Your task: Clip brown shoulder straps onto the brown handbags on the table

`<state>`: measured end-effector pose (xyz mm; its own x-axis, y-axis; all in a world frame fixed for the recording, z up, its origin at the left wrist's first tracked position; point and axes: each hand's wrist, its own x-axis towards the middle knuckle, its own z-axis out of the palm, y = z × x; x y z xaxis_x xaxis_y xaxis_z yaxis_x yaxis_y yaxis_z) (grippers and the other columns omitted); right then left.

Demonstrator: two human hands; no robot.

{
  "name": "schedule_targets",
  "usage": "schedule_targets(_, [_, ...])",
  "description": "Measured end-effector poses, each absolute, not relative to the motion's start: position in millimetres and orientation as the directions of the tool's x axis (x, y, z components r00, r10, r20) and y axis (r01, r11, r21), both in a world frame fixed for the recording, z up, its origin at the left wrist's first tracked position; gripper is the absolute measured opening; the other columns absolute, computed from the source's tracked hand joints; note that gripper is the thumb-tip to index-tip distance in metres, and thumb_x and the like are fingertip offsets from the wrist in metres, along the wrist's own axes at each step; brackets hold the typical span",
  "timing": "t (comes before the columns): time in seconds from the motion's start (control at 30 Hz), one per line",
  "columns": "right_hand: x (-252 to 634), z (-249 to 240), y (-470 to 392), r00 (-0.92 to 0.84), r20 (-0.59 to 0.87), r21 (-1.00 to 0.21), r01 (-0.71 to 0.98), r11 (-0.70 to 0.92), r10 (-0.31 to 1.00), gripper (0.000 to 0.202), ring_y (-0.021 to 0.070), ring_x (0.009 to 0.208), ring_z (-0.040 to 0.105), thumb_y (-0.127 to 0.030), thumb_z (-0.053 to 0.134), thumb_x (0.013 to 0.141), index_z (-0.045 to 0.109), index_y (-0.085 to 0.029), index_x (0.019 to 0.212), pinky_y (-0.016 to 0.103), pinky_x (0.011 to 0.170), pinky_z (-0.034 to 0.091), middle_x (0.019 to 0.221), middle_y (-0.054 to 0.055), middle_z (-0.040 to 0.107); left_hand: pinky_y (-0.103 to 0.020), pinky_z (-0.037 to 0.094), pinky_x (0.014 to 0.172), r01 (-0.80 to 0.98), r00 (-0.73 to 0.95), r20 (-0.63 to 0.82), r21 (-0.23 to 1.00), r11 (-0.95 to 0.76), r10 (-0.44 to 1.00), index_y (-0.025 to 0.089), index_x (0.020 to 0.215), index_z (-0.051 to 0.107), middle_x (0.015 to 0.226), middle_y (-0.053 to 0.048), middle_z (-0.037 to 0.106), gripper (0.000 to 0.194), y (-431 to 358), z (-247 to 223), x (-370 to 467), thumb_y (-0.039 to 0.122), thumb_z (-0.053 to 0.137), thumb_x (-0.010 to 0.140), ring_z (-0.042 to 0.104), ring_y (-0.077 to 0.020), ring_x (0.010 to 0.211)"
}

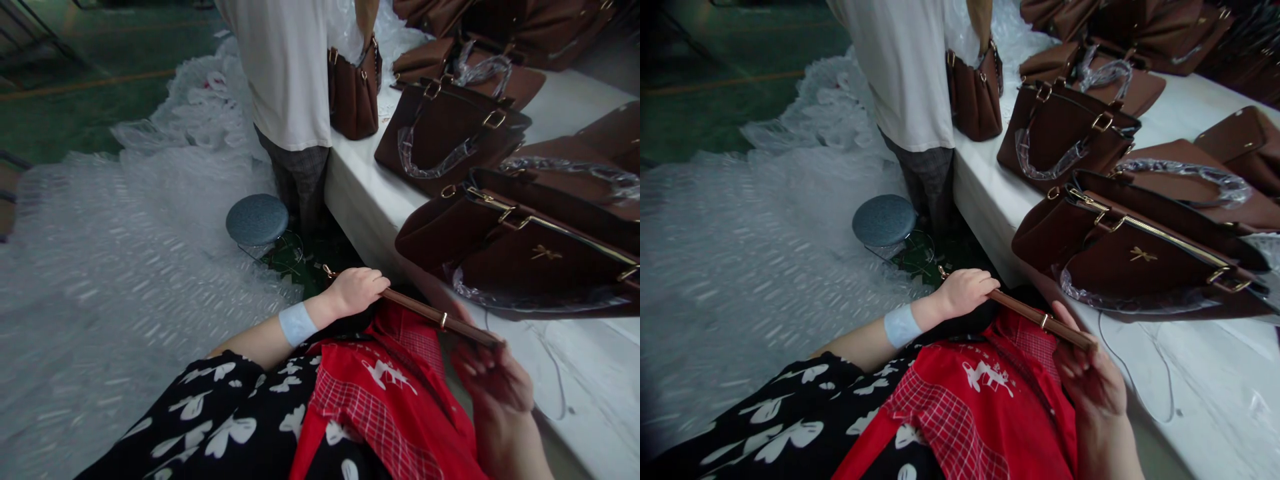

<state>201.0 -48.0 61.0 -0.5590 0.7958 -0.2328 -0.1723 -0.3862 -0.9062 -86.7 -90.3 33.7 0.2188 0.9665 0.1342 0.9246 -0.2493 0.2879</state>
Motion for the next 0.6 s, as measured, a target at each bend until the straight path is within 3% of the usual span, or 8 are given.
schedule_targets(0.07, [207, 58, -47, -0.487, -0.222, -0.881, -0.271, -0.388, 0.845, 0.043, 0.0083, 0.043, 0.014, -0.052, 0.046, 0.094, 0.064, -0.028, 0.063, 0.028, 0.035, 0.023, 0.132, -0.003, 0.064, -0.028, 0.048, 0.069, 0.928, 0.197, 0.102, 0.301, -0.219, 0.975, 0.022, 0.102, 0.063, 0.091, -0.003, 0.065, 0.018, -89, 35, -88, 0.029, 0.049, 0.095, 0.063, -0.018, 0.087])
schedule_targets(0.13, [215, 55, -41, -0.489, -0.248, -0.878, -0.251, -0.407, 0.836, 0.047, 0.0084, 0.042, 0.013, -0.053, 0.045, 0.093, 0.062, -0.028, 0.059, 0.029, 0.036, 0.024, 0.12, -0.002, 0.069, -0.028, 0.047, 0.069, 0.925, 0.184, 0.074, 0.323, -0.198, 0.98, 0.022, 0.1, 0.064, 0.091, -0.002, 0.065, 0.017, -89, 39, -90, 0.029, 0.05, 0.094, 0.063, -0.0179, 0.087])
schedule_targets(0.23, [225, 51, -28, -0.556, -0.353, -0.891, -0.047, -0.452, 0.753, 0.036, 0.0091, 0.04, 0.025, -0.061, 0.058, 0.081, 0.073, -0.029, 0.08, 0.029, 0.037, 0.029, 0.072, 0.004, 0.067, -0.028, 0.048, 0.072, 0.909, 0.173, 0.064, 0.374, -0.184, 0.983, 0.021, 0.1, 0.065, 0.093, -0.003, 0.066, 0.017, -90, 49, -94, 0.03, 0.051, 0.093, 0.063, -0.0182, 0.088])
schedule_targets(0.33, [227, 49, -16, -0.534, -0.447, -0.893, 0.22, -0.393, 0.718, 0.055, 0.014, 0.038, 0.04, -0.065, 0.06, 0.076, 0.073, -0.021, 0.107, 0.03, 0.038, 0.037, 0.046, 0.0, 0.051, -0.029, 0.047, 0.074, 0.87, 0.165, 0.057, 0.463, -0.172, 0.985, 0.021, 0.101, 0.066, 0.094, -0.003, 0.067, 0.019, -90, 59, -98, 0.029, 0.052, 0.093, 0.063, -0.0189, 0.089])
schedule_targets(0.37, [225, 48, -13, -0.533, -0.451, -0.892, 0.294, -0.343, 0.716, 0.055, 0.017, 0.042, 0.05, -0.062, 0.063, 0.076, 0.073, -0.02, 0.11, 0.031, 0.042, 0.043, 0.049, 0.002, 0.056, -0.029, 0.046, 0.075, 0.841, 0.162, 0.051, 0.515, -0.165, 0.985, 0.02, 0.1, 0.067, 0.094, -0.003, 0.067, 0.018, -90, 60, -100, 0.028, 0.052, 0.092, 0.062, -0.0187, 0.089])
schedule_targets(0.43, [218, 44, -9, -0.547, -0.428, -0.886, 0.41, -0.216, 0.719, 0.054, 0.0248, 0.071, 0.069, -0.054, 0.071, 0.072, 0.071, -0.02, 0.114, 0.034, 0.065, 0.056, 0.076, 0.008, 0.073, -0.028, 0.045, 0.074, 0.74, 0.171, 0.012, 0.658, -0.137, 0.985, 0.019, 0.098, 0.068, 0.093, -0.003, 0.068, 0.017, -88, 60, -107, 0.029, 0.058, 0.088, 0.062, -0.0176, 0.087])
schedule_targets(0.5, [212, 35, -6, -0.521, -0.379, -0.872, 0.477, -0.107, 0.765, 0.053, 0.0301, 0.1, 0.069, -0.046, 0.077, 0.066, 0.072, -0.02, 0.113, 0.037, 0.087, 0.055, 0.103, 0.009, 0.076, -0.026, 0.044, 0.072, 0.56, 0.233, -0.093, 0.826, -0.056, 0.968, 0.018, 0.101, 0.069, 0.089, -0.002, 0.068, 0.022, -87, 54, -118, 0.032, 0.065, 0.084, 0.06, -0.015, 0.081])
schedule_targets(0.6, [204, 8, 0, -0.338, -0.285, -0.842, 0.536, -0.066, 0.897, 0.04, 0.0302, 0.105, 0.068, -0.045, 0.072, 0.068, 0.075, -0.021, 0.099, 0.036, 0.091, 0.054, 0.105, 0.007, 0.076, -0.023, 0.042, 0.062, 0.215, 0.389, -0.296, 0.95, 0.227, 0.872, 0.015, 0.109, 0.066, 0.075, 0.0, 0.063, 0.034, -88, 39, -139, 0.04, 0.061, 0.088, 0.054, -0.01, 0.064])
